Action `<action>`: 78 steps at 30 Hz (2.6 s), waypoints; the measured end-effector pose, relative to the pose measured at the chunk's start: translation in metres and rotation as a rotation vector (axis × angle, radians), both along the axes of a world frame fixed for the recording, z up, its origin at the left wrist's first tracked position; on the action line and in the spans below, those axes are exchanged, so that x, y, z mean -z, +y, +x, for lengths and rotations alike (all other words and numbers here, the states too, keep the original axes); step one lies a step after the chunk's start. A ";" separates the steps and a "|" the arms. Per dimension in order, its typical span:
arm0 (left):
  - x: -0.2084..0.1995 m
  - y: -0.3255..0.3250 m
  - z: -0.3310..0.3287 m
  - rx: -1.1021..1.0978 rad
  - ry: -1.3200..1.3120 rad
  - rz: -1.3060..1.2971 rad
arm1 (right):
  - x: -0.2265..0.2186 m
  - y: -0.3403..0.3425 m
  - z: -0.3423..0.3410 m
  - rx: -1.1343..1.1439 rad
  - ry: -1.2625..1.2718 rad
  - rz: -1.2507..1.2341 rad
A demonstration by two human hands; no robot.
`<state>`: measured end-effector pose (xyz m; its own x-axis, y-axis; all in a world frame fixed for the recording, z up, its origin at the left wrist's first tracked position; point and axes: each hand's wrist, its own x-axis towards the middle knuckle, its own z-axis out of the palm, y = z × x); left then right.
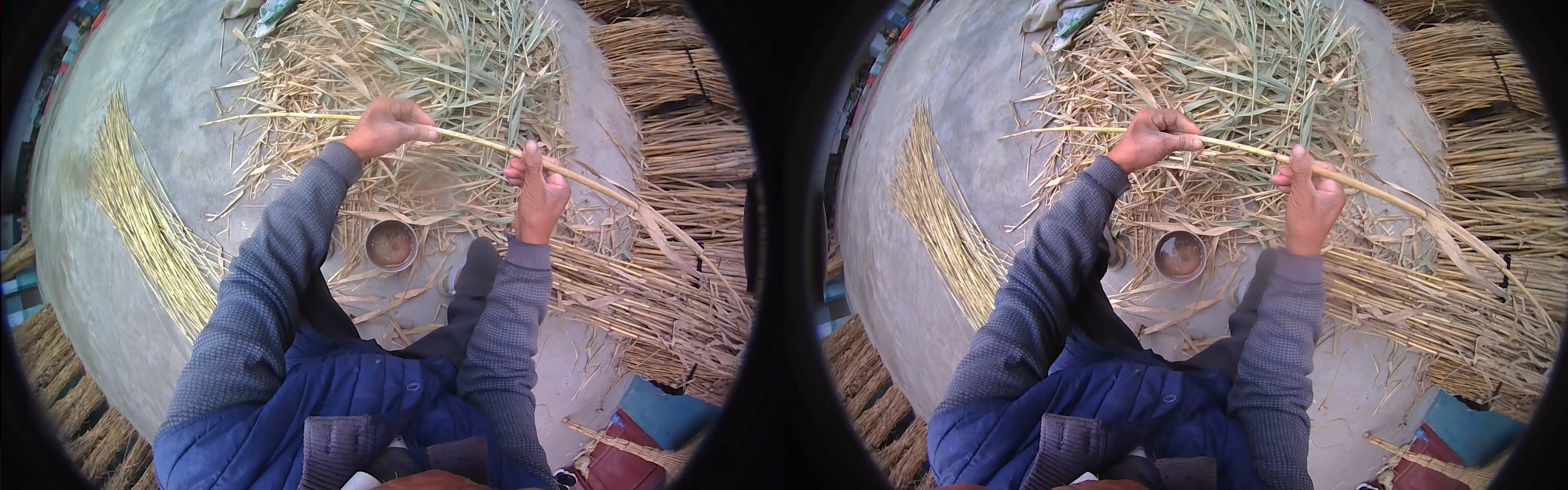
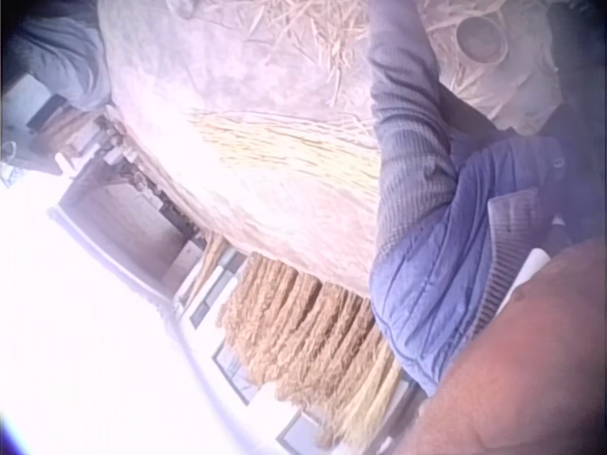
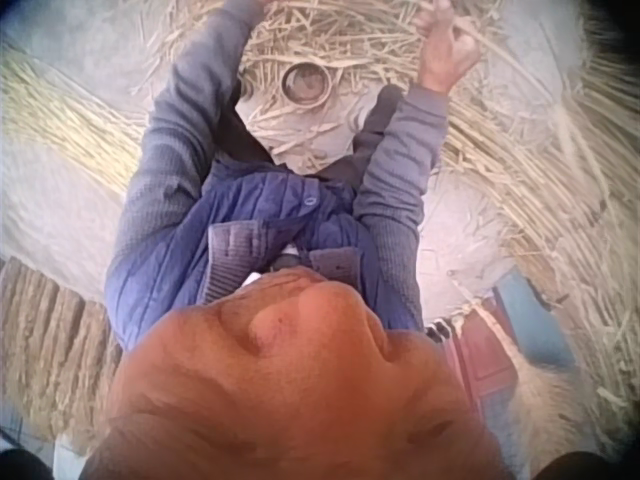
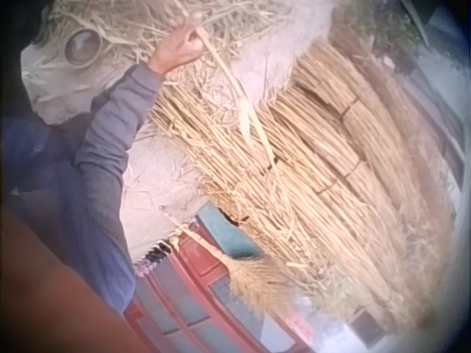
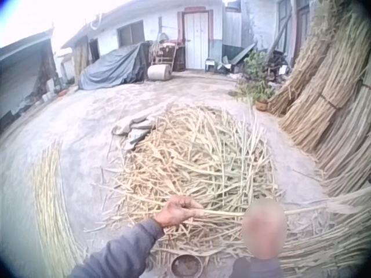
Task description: The person sits on the floor and repeatedly strips dried plant stalks by hand, pulling off fibrous strands and leaving the core. The person handles each stalk one at a time, discards the stripped cores, and accumulates fibrous material on the floor.
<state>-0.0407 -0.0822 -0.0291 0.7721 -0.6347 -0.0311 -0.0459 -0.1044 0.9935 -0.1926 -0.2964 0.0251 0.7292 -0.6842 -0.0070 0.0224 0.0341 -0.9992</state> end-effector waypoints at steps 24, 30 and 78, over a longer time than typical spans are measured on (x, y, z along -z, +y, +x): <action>-0.006 0.015 0.016 0.121 0.089 0.116 | 0.004 -0.022 -0.009 -0.230 -0.196 0.038; 0.003 0.044 0.042 -0.227 0.087 -0.049 | 0.003 -0.032 -0.017 -0.238 -0.202 0.063; 0.004 0.023 0.027 0.280 -0.047 0.264 | 0.015 -0.038 -0.015 -0.172 -0.126 0.320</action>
<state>-0.0139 -0.0589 -0.0328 0.5749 -0.7957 -0.1908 -0.1534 -0.3338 0.9301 -0.2077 -0.3341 0.0105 0.8420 -0.5295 -0.1030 0.1113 0.3574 -0.9273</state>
